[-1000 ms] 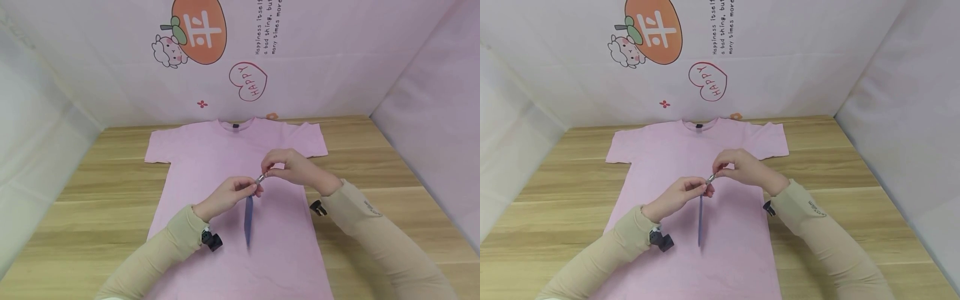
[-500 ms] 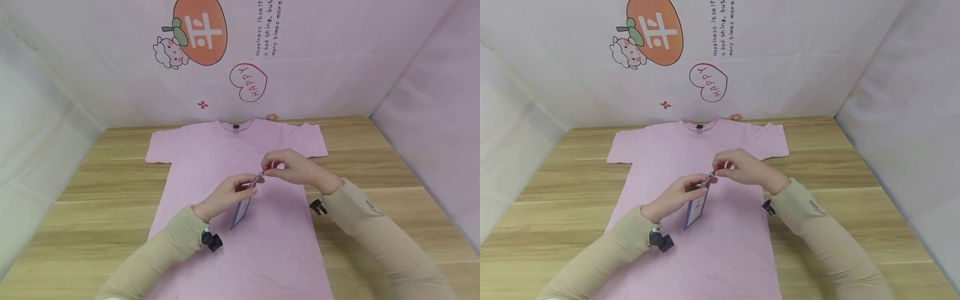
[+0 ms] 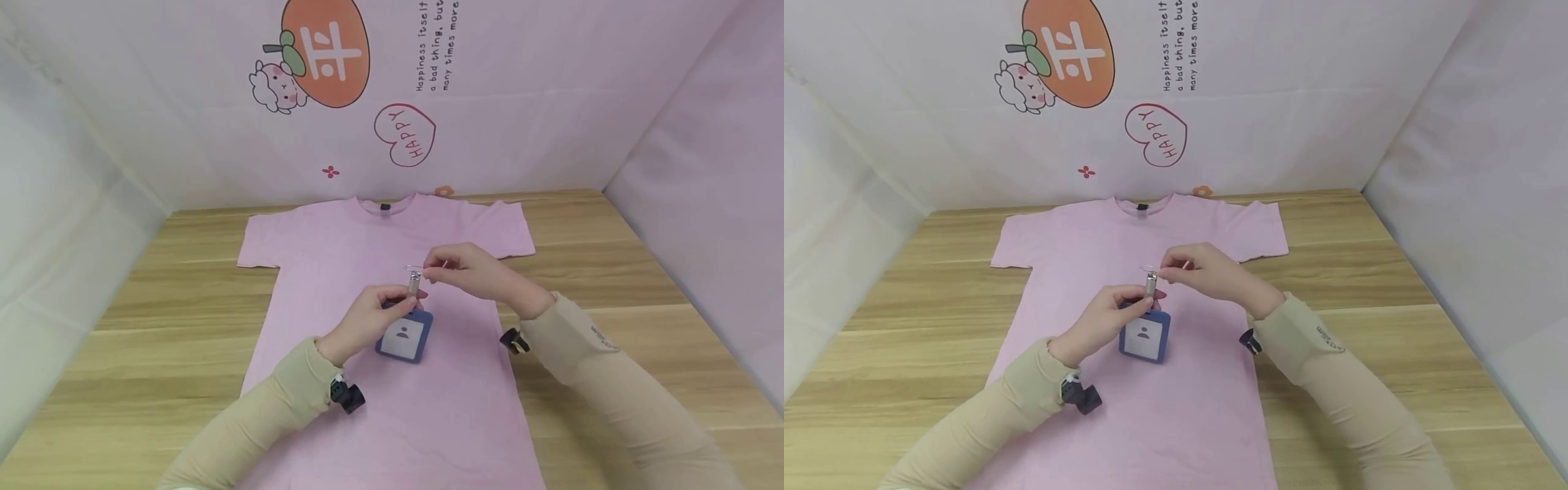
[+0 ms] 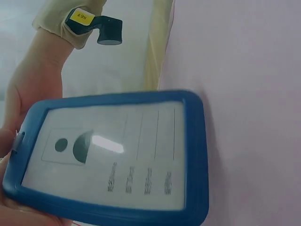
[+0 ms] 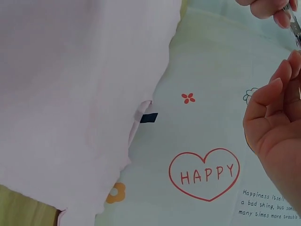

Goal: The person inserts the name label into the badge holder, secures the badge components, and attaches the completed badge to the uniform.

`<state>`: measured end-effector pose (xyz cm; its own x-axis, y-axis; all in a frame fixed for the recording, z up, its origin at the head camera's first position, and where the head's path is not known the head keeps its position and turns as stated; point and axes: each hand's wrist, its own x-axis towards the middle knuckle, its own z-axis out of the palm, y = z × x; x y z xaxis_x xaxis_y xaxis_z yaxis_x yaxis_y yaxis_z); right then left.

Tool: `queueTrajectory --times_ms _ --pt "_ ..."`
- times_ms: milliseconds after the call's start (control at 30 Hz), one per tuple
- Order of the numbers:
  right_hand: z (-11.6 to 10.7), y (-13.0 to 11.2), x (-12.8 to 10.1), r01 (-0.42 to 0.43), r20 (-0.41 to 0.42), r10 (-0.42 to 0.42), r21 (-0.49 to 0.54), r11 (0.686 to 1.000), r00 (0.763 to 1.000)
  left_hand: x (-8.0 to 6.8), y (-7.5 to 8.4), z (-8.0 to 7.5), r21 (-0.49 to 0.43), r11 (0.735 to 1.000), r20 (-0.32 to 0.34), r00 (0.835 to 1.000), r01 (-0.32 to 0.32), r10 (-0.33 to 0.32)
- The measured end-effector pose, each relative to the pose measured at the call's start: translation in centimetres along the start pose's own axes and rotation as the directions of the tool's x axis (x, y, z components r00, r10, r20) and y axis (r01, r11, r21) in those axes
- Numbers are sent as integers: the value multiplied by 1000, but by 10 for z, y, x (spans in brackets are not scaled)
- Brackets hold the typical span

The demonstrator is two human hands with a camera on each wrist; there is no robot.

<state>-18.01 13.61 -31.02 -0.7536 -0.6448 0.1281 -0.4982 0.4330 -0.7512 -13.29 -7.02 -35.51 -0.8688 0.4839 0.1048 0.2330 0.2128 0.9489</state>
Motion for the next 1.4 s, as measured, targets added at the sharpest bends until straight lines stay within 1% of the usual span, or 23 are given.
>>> queueTrajectory --times_ms 200,333,433,533,667,767,867,967,1067,1233,1400 --pt "3 2 -2 6 -18 -6 27 1000 1000 0 0 0 -7 1000 -15 1000 8 -8" --pt "4 2 -3 17 -44 -16 15 1000 999 1 0 1 -10 1000 -24 1000 8 -8" --pt "6 2 -2 15 -75 -15 -5 1000 997 1 0 1 -44 999 -42 999 8 -10" --pt "7 0 -1 -6 -108 4 -15 1000 994 3 0 2 -90 996 -83 996 7 -14" --pt "8 -2 -1 -39 -132 39 3 999 990 7 2 3 -139 990 -172 985 -13 -11" --pt "8 -2 0 -63 -131 69 49 997 989 11 3 4 -169 985 -234 972 -37 -4" --pt "9 -2 2 -101 -111 115 132 986 987 14 3 4 -193 979 -279 960 -61 5" --pt "11 -1 3 -145 -90 169 228 963 982 16 3 4 -194 977 -310 950 -93 29" --pt "13 1 5 -176 -79 213 330 927 974 18 1 3 -187 975 -326 944 -122 55" --pt "18 3 6 -182 -58 237 478 860 970 21 -2 1 -139 975 -349 930 -175 117" --pt "22 3 7 -181 -39 249 584 791 968 23 -1 -1 -75 970 -368 911 -230 188"
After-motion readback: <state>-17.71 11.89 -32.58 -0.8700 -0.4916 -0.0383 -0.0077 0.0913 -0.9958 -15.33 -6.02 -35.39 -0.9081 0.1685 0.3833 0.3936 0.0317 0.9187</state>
